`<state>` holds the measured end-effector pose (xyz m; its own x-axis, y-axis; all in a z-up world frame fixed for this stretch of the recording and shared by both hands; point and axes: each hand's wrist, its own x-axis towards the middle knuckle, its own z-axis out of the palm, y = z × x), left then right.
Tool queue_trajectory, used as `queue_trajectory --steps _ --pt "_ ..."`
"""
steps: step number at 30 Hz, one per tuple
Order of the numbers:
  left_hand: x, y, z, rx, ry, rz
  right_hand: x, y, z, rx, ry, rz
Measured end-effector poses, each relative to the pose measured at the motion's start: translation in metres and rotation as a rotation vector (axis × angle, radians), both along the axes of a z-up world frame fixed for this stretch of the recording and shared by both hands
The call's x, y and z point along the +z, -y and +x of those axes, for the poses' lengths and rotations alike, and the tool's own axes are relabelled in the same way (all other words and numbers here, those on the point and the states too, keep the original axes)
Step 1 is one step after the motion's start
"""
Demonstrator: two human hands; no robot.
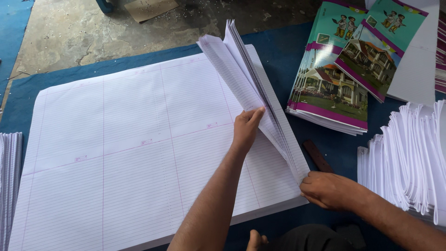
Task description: The person folds large lined paper sheets in half using a small wooden block to press the crease. They then separate the folded sheets and place them into a stack on the left side of the workspace.
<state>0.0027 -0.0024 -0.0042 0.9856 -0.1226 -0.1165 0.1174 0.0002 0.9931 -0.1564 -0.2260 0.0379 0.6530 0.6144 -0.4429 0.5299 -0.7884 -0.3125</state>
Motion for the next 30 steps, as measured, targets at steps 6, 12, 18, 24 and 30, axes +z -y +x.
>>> queue_trajectory --steps 6,12,18,24,30 --pt "0.004 -0.002 -0.001 -0.009 0.053 -0.044 -0.002 0.000 0.001 0.011 -0.005 -0.004" --pt "-0.001 -0.001 0.000 0.008 -0.003 -0.035 0.001 -0.001 0.001 0.016 0.003 0.014" --pt "-0.004 -0.003 0.001 0.006 0.046 -0.022 0.007 -0.004 0.000 -0.097 -0.058 0.050" --pt "-0.003 -0.003 0.001 0.033 -0.025 -0.001 0.025 -0.021 0.000 -0.263 0.002 -0.097" --pt "-0.009 -0.002 0.003 0.077 -0.006 -0.073 0.063 -0.040 0.034 -0.655 -0.313 -0.531"
